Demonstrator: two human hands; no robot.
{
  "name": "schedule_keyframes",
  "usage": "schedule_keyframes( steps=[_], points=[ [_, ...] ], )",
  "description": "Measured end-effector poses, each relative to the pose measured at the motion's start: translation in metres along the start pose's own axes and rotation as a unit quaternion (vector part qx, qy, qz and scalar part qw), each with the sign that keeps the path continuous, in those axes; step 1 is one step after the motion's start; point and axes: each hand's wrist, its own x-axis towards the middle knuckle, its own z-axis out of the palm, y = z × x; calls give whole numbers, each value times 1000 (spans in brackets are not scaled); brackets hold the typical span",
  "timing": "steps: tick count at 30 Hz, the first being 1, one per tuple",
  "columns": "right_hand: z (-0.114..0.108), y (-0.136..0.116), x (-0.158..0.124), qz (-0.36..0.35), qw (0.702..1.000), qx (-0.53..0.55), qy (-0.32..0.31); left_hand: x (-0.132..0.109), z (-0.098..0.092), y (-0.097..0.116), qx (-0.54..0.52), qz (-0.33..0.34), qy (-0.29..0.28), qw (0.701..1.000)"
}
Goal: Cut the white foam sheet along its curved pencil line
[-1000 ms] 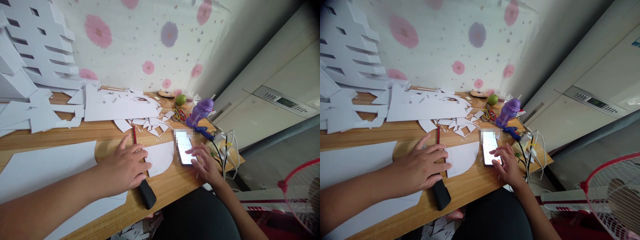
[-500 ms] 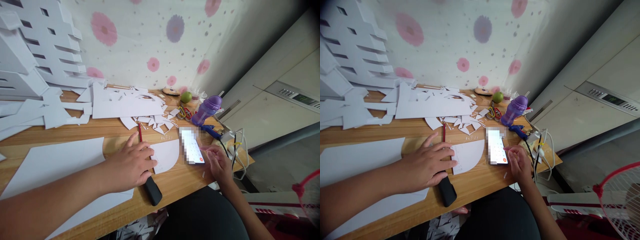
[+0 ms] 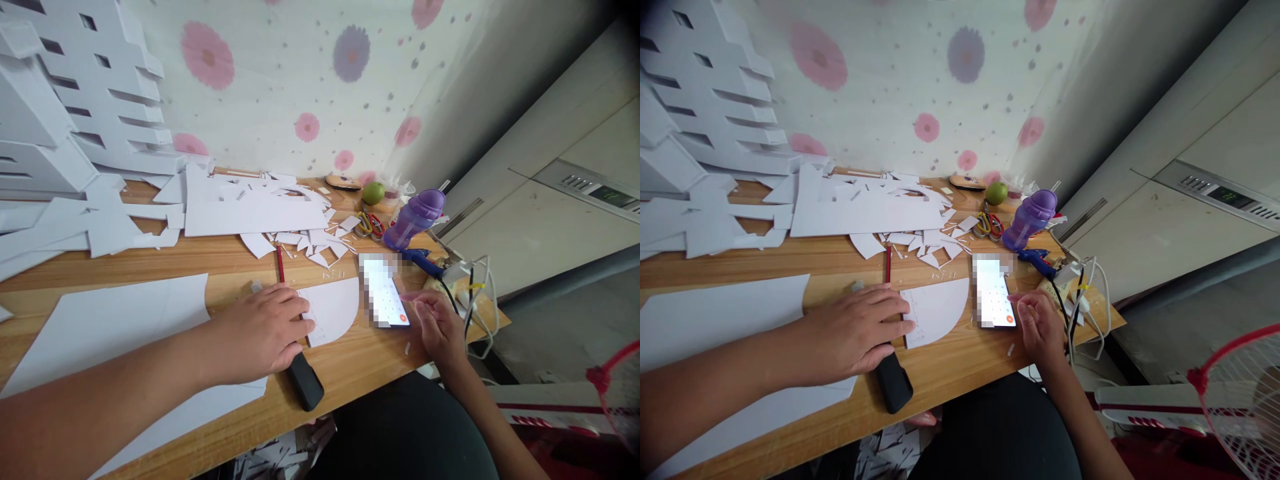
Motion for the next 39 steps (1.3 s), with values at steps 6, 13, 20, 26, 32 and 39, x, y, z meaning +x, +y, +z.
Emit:
schedule_keyframes(
  steps=[6, 13, 20, 26, 32, 39],
  points=[
    [1, 6, -2, 12, 1000, 7, 7, -1, 2, -2, 8, 10, 10, 1000],
    [0, 4, -3, 7, 1000, 7, 0, 0, 1, -1, 0, 4, 11, 1000],
    [-1, 4, -2, 4, 1000, 6, 1, 0, 2, -1, -6, -1, 4, 1000],
    [0, 6, -3, 9, 1000, 3, 4, -1, 0, -1, -13, 3, 16, 1000],
    [0, 6, -3, 15, 1000, 6, -5, -1, 1, -1, -3, 0, 12, 1000],
    [0, 6, -2, 4, 1000, 6, -6, -1, 1, -1, -8, -5, 4, 1000]
  ],
)
